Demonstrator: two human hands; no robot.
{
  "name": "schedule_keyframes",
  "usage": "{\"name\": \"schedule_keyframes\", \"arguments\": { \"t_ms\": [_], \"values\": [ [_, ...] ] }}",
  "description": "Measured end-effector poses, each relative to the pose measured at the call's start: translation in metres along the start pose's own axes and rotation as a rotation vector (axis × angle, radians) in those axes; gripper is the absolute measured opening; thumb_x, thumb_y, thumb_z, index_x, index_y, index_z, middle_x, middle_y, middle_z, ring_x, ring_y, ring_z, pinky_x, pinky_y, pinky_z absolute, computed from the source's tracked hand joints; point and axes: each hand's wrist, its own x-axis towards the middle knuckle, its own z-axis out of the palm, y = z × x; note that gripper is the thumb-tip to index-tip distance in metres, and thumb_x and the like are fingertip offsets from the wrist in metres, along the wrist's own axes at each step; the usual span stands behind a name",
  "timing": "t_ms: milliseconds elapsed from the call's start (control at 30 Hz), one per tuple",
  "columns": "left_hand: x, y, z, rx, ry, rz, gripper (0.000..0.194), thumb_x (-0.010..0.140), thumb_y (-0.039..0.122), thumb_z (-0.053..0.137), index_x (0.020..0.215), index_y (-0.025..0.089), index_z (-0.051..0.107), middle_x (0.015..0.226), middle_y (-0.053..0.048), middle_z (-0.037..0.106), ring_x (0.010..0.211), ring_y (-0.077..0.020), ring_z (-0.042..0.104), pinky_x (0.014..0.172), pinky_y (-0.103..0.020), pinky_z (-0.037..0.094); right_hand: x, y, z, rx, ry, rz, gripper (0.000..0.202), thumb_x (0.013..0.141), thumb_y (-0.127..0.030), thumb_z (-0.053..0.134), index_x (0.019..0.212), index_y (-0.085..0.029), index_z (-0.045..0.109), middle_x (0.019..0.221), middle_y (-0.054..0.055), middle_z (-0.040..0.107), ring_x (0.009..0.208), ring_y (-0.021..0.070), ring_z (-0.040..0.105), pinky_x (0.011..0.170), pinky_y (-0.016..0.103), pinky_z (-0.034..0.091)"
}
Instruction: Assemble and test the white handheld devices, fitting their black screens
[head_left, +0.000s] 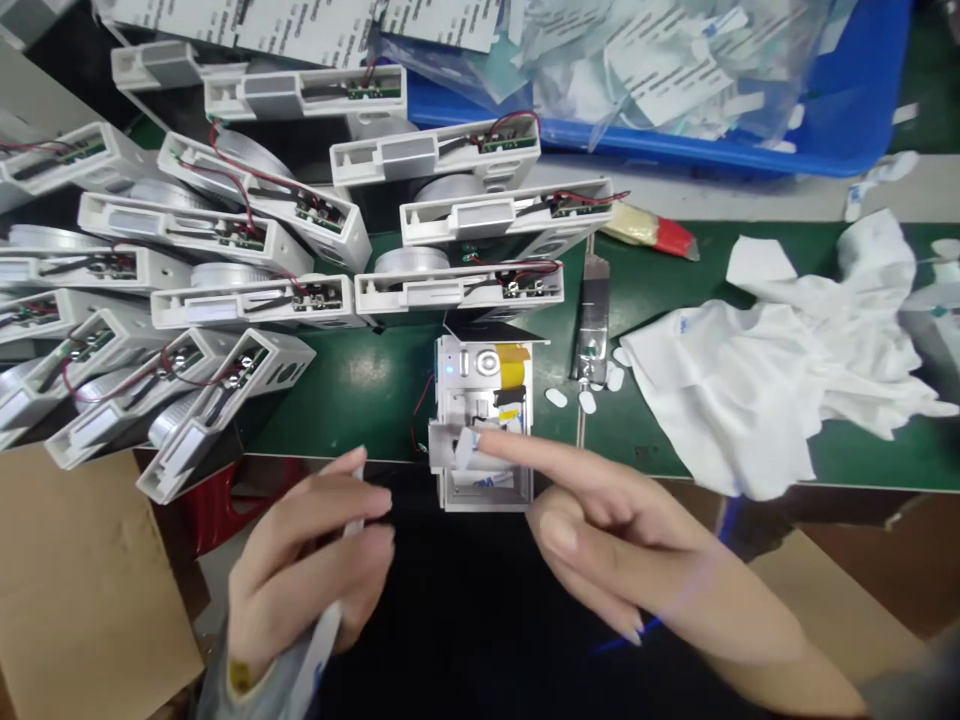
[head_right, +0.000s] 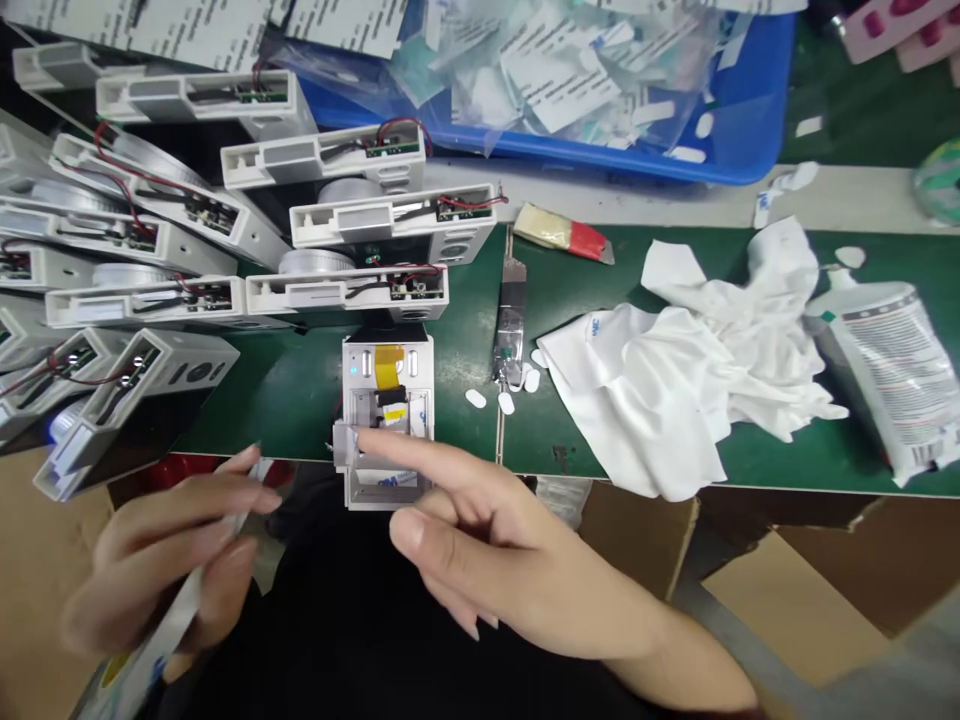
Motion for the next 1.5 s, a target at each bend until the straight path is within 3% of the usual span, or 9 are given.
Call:
{"name": "schedule_keyframes", "arguments": {
  "t_ms": [67, 133, 233, 300, 433, 633, 933, 1300, 1500],
  "values": [
    [0.022, -0.002, 0.011, 0.169, 0.069, 0.105, 0.024, 0.092, 0.014, 0.078, 0.115, 0.019, 0.072, 0.104, -0.002, 0.070, 0.086, -0.0148, 0.072, 0.092, -0.034, 0.070, 0.004, 0.001, -0.003, 0.072, -0.076, 0.072, 0.055, 0.114, -0.040, 0.045, 0.166, -0.027, 0.035, 0.052, -0.013, 0.041, 0.037, 0.0049, 0.034, 0.037, 0.015, 0.026],
    [0.038, -0.004, 0.016, 0.286, -0.011, 0.147, 0.021, 0.097, 0.030, 0.077, 0.112, 0.016, 0.073, 0.102, -0.004, 0.069, 0.080, -0.0129, 0.069, 0.075, -0.024, 0.067, 0.005, 0.001, -0.006, 0.086, -0.058, 0.097, 0.055, 0.115, -0.040, 0.043, 0.168, -0.026, 0.033, 0.049, -0.012, 0.043, 0.036, 0.0049, 0.033, 0.037, 0.015, 0.024],
    [0.047, -0.008, 0.018, 0.332, -0.124, 0.127, 0.044, 0.097, 0.055, 0.072, 0.119, 0.017, 0.071, 0.112, -0.009, 0.071, 0.077, -0.0155, 0.070, 0.069, -0.027, 0.066, 0.005, -0.002, -0.006, 0.059, -0.018, 0.108, 0.054, 0.115, -0.041, 0.043, 0.166, -0.025, 0.036, 0.048, -0.012, 0.043, 0.035, 0.0051, 0.032, 0.036, 0.015, 0.024],
    [0.046, -0.009, 0.019, 0.283, -0.175, 0.105, 0.052, 0.096, 0.059, 0.070, 0.124, 0.016, 0.068, 0.123, -0.013, 0.072, 0.076, -0.0158, 0.071, 0.072, -0.029, 0.068, 0.005, -0.004, -0.004, 0.024, 0.008, 0.107, 0.055, 0.114, -0.044, 0.043, 0.165, -0.022, 0.038, 0.048, -0.012, 0.043, 0.035, 0.0058, 0.032, 0.035, 0.016, 0.025],
    [0.045, -0.011, 0.024, 0.267, -0.222, 0.104, 0.049, 0.099, 0.058, 0.067, 0.126, 0.017, 0.063, 0.137, -0.020, 0.072, 0.081, -0.0190, 0.079, 0.073, -0.030, 0.069, 0.009, -0.007, -0.001, -0.043, 0.048, 0.105, 0.055, 0.114, -0.045, 0.043, 0.163, -0.019, 0.041, 0.049, -0.012, 0.042, 0.036, 0.0064, 0.034, 0.035, 0.017, 0.026],
    [0.044, -0.011, 0.034, 0.338, -0.173, 0.152, 0.045, 0.105, 0.060, 0.057, 0.116, 0.017, 0.063, 0.121, -0.017, 0.082, 0.075, -0.0230, 0.083, 0.057, -0.032, 0.064, 0.012, -0.005, -0.002, -0.042, 0.057, 0.119, 0.056, 0.115, -0.046, 0.041, 0.164, -0.020, 0.039, 0.047, -0.013, 0.041, 0.035, 0.0055, 0.032, 0.033, 0.016, 0.024],
    [0.044, -0.011, 0.036, 0.310, -0.164, 0.152, 0.035, 0.107, 0.050, 0.059, 0.110, 0.016, 0.064, 0.119, -0.019, 0.082, 0.072, -0.0238, 0.083, 0.057, -0.033, 0.063, 0.012, -0.009, 0.000, -0.094, 0.079, 0.130, 0.055, 0.115, -0.046, 0.040, 0.165, -0.022, 0.038, 0.048, -0.012, 0.041, 0.036, 0.0048, 0.033, 0.035, 0.013, 0.025],
    [0.045, -0.007, 0.034, 0.375, -0.199, 0.165, 0.039, 0.108, 0.051, 0.056, 0.113, 0.013, 0.063, 0.120, -0.018, 0.082, 0.077, -0.0212, 0.083, 0.063, -0.031, 0.062, 0.014, -0.013, -0.002, -0.095, 0.097, 0.240, 0.057, 0.115, -0.047, 0.040, 0.166, -0.023, 0.039, 0.046, -0.012, 0.041, 0.037, 0.0050, 0.033, 0.037, 0.014, 0.025],
    [0.048, -0.007, 0.032, 0.433, -0.231, 0.204, 0.038, 0.111, 0.048, 0.051, 0.116, 0.013, 0.064, 0.117, -0.019, 0.082, 0.072, -0.0212, 0.081, 0.060, -0.032, 0.061, 0.013, -0.012, 0.001, -0.119, 0.120, 0.222, 0.058, 0.115, -0.049, 0.040, 0.168, -0.027, 0.036, 0.047, -0.012, 0.041, 0.039, 0.0051, 0.036, 0.041, 0.015, 0.030]
  ]
}}
